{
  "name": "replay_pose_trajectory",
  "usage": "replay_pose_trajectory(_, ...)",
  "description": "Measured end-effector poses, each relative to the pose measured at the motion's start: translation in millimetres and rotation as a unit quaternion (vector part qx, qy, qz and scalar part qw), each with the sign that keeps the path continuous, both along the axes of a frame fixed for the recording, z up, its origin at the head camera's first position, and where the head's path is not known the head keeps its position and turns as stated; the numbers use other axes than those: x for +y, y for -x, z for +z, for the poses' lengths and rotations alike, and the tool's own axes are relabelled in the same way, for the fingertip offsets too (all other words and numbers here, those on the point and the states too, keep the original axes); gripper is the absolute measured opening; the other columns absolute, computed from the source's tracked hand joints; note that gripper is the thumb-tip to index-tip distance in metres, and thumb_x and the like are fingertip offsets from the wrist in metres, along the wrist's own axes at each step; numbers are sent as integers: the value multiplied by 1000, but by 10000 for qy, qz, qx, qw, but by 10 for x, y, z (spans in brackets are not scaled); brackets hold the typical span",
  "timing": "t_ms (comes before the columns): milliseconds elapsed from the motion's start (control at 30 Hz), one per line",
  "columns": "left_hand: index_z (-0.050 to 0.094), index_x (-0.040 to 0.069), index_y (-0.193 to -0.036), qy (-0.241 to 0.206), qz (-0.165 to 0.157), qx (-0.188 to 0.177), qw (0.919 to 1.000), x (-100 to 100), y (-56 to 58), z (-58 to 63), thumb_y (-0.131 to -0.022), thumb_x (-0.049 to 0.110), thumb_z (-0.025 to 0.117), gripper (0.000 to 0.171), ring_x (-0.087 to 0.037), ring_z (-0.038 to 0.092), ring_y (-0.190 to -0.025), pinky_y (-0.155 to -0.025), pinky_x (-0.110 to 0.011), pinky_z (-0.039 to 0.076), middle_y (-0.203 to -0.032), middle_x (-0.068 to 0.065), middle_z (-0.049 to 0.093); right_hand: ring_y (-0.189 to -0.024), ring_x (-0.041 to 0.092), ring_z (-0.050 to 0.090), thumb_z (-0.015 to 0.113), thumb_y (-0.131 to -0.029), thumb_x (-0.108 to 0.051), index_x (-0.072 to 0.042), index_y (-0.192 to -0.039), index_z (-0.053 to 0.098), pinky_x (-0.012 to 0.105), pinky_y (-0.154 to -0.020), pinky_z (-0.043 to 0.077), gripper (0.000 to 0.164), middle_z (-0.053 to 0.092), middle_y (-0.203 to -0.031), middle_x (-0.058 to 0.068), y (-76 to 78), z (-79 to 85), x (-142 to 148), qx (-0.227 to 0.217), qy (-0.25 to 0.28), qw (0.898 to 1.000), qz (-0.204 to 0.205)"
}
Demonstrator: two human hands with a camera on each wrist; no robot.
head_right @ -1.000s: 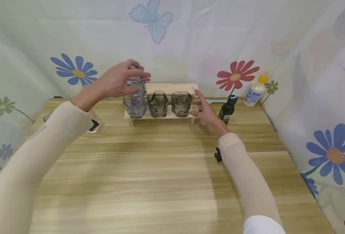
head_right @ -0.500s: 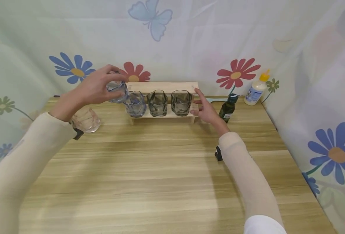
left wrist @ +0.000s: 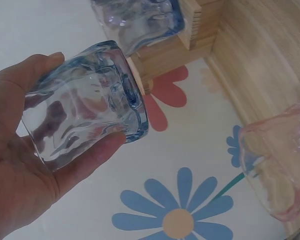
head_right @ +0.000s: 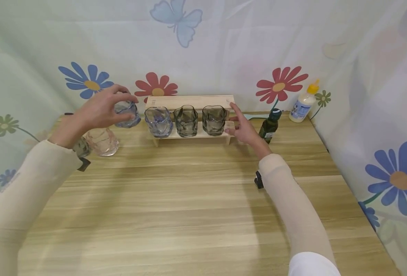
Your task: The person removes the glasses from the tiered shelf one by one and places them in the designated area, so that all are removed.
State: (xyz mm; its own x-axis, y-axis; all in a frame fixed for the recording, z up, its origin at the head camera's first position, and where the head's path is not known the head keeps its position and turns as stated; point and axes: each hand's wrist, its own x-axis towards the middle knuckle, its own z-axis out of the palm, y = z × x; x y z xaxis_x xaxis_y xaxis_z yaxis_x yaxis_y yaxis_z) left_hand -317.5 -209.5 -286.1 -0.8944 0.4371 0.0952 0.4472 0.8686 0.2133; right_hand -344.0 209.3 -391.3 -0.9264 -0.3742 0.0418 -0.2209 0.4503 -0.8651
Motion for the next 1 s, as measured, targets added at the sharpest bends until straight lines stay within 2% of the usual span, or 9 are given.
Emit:
replay_pose_trajectory(267,60,12,-135,108,-9,-187,9998,-136,58,-182,-90,23,70,47,-45,53,-119,-96,-64,46,-140,-23,47,-137,48,42,62,-94,4,-10,-162,4,30,-82,48,90,8,-168,16,-24,30,-19,48,-71,10000,-6)
replay_pose_trajectory(667,59,10,-135,87,115,-593,9981,-180,119,-476,-88,21,74,50,-46,50,-123,-100,-65,44,-141,-24,44,-132,50,46,62,-94,5,-12,-162,3,24,-72,47,91,7,-168,17,-3,6,-9,-18,12,10000,1)
replay_pose_trajectory(800,58,9,-136,12,117,-788,9968,-182,150,-582,-89,21,74,51,-48,49,-126,-102,-65,42,-143,-25,43,-128,51,50,63,-94,3,-19,-162,1,23,-71,48,94,8,-168,14,107,-135,48,-18,53,10000,-14)
replay_pose_trajectory(1000,59,9,-133,6,76,-872,9962,-179,206,-730,-87,22,77,51,-48,50,-124,-101,-63,42,-140,-25,44,-124,47,55,64,-95,-3,-29,-162,0,25,-75,49,96,10,-169,10,231,-306,99,75,-51,9999,-79)
